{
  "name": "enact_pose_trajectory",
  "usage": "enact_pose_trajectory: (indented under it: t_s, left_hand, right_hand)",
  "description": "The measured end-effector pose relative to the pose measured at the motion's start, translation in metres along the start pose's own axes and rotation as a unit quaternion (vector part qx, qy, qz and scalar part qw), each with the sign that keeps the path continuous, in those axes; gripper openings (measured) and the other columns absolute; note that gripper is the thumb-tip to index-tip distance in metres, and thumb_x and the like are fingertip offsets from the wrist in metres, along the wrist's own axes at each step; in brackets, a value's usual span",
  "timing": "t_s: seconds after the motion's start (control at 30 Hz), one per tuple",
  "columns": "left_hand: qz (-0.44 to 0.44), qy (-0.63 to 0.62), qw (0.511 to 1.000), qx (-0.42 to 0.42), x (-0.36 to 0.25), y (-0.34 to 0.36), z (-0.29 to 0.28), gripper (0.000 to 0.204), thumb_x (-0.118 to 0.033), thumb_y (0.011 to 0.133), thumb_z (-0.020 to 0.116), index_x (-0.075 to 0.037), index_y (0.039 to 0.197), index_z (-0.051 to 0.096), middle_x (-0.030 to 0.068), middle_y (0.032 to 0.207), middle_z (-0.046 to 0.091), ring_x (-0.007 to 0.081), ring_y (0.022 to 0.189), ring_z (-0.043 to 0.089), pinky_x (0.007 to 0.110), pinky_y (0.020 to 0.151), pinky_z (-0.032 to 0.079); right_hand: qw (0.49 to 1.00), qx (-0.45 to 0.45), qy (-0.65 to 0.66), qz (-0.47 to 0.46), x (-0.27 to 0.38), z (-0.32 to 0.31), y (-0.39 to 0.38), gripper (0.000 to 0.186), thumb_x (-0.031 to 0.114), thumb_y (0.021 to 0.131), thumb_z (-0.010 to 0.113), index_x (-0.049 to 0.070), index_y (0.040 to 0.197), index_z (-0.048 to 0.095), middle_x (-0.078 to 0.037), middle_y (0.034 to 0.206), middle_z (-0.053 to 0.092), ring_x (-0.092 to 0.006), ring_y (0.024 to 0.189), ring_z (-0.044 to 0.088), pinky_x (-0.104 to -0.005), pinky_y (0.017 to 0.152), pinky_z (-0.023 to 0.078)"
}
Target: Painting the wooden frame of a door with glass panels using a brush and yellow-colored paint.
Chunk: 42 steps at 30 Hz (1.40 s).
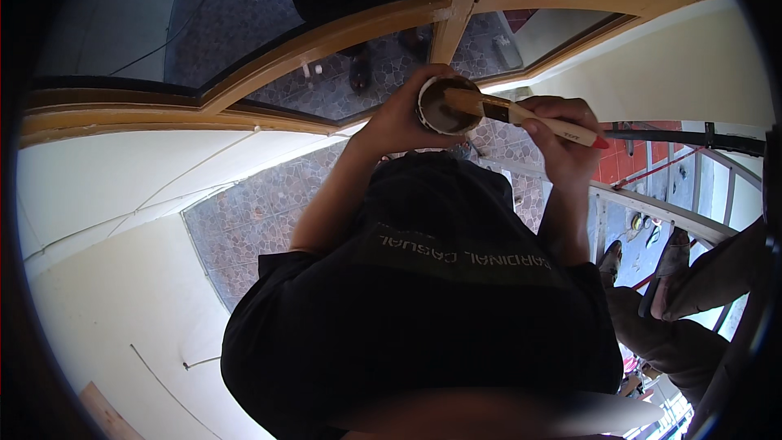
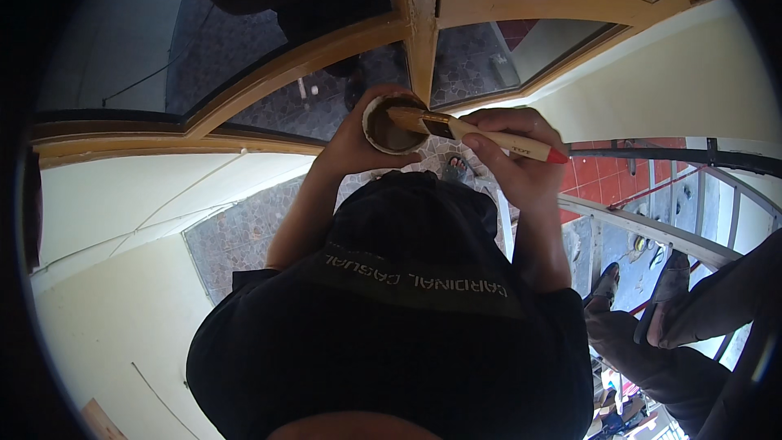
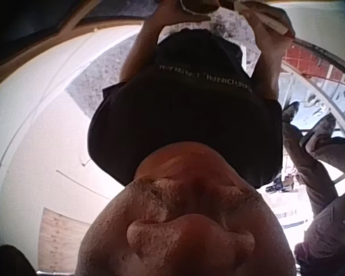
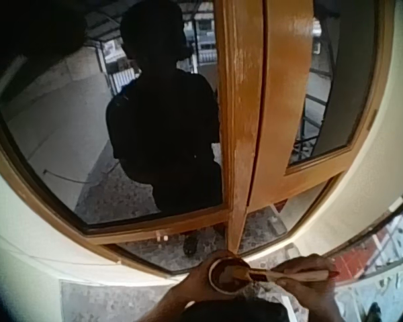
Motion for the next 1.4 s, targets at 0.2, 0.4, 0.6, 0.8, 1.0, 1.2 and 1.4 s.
enact_pose_trajectory:
  t_s: [0.2, 0.4, 0.6, 0.8, 1.0, 1.2, 1.4]
  left_hand:
    - [0.032, -0.010, 0.999, 0.013, 0.000, 0.004, -0.001, 0.082, -0.007, 0.062, 0.089, -0.010, 0.130, 0.042, 0.0089, 0.123, 0.055, 0.0216, 0.118, 0.055, 0.035, 0.099, 0.045]
    - [0.026, -0.004, 1.000, 0.017, 0.000, 0.006, -0.004, 0.082, -0.007, 0.061, 0.089, -0.010, 0.129, 0.042, 0.0089, 0.123, 0.055, 0.0216, 0.117, 0.055, 0.035, 0.099, 0.045]
    - [0.050, -0.007, 0.999, 0.020, -0.009, 0.007, -0.004, 0.082, -0.007, 0.061, 0.089, -0.010, 0.128, 0.044, 0.0082, 0.123, 0.054, 0.0208, 0.119, 0.053, 0.034, 0.100, 0.044]
    - [-0.009, -0.028, 0.999, 0.031, -0.004, 0.008, -0.005, 0.082, -0.009, 0.060, 0.090, -0.009, 0.128, 0.044, 0.0080, 0.124, 0.053, 0.0203, 0.118, 0.053, 0.034, 0.100, 0.043]
    - [0.000, -0.008, 0.999, 0.041, -0.007, 0.018, -0.004, 0.083, -0.010, 0.060, 0.090, -0.009, 0.129, 0.043, 0.0082, 0.122, 0.056, 0.0210, 0.118, 0.054, 0.035, 0.100, 0.043]
    - [0.008, -0.008, 0.999, 0.052, -0.011, 0.023, -0.001, 0.084, -0.010, 0.061, 0.089, -0.010, 0.130, 0.043, 0.0081, 0.121, 0.057, 0.0206, 0.117, 0.054, 0.034, 0.099, 0.044]
    - [0.001, -0.048, 0.998, 0.052, -0.008, 0.021, 0.001, 0.084, -0.010, 0.060, 0.089, -0.010, 0.130, 0.042, 0.0084, 0.121, 0.057, 0.0208, 0.117, 0.054, 0.034, 0.099, 0.044]
  right_hand:
    - [0.994, -0.037, 0.105, -0.012, -0.014, 0.001, -0.009, 0.022, -0.005, 0.078, 0.072, -0.002, 0.094, 0.056, -0.020, 0.093, 0.068, -0.0247, 0.089, 0.068, -0.0341, 0.078, 0.056]
    - [0.990, -0.046, 0.134, -0.005, -0.023, -0.001, -0.009, 0.023, -0.004, 0.079, 0.073, 0.000, 0.094, 0.057, -0.019, 0.093, 0.068, -0.0224, 0.088, 0.067, -0.0319, 0.078, 0.056]
    - [0.991, -0.075, 0.105, 0.030, -0.024, -0.004, -0.008, 0.020, -0.003, 0.079, 0.074, 0.001, 0.092, 0.058, -0.015, 0.093, 0.068, -0.0181, 0.085, 0.066, -0.0279, 0.074, 0.054]
    - [0.988, -0.085, 0.096, 0.084, -0.036, -0.005, -0.011, 0.020, -0.002, 0.080, 0.073, 0.001, 0.092, 0.057, -0.016, 0.093, 0.068, -0.0174, 0.085, 0.066, -0.0283, 0.074, 0.054]
    - [0.992, -0.086, 0.082, 0.039, -0.029, -0.008, -0.010, 0.020, -0.003, 0.081, 0.072, 0.000, 0.093, 0.057, -0.016, 0.091, 0.067, -0.0186, 0.084, 0.067, -0.0289, 0.074, 0.055]
    - [0.989, -0.070, 0.129, 0.014, -0.026, -0.011, -0.011, 0.023, -0.002, 0.080, 0.072, -0.001, 0.095, 0.054, -0.021, 0.093, 0.067, -0.0227, 0.083, 0.068, -0.0324, 0.075, 0.056]
    - [0.995, -0.068, 0.070, -0.001, -0.024, -0.011, -0.010, 0.023, -0.003, 0.080, 0.071, 0.000, 0.094, 0.053, -0.021, 0.094, 0.067, -0.0248, 0.087, 0.067, -0.0339, 0.078, 0.055]
Point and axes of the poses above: each hand's wrist, its own y-axis towards the middle knuckle, its own z-axis out of the palm, x = y × z, the point moved 3 cm from there along y, towards the middle knuckle
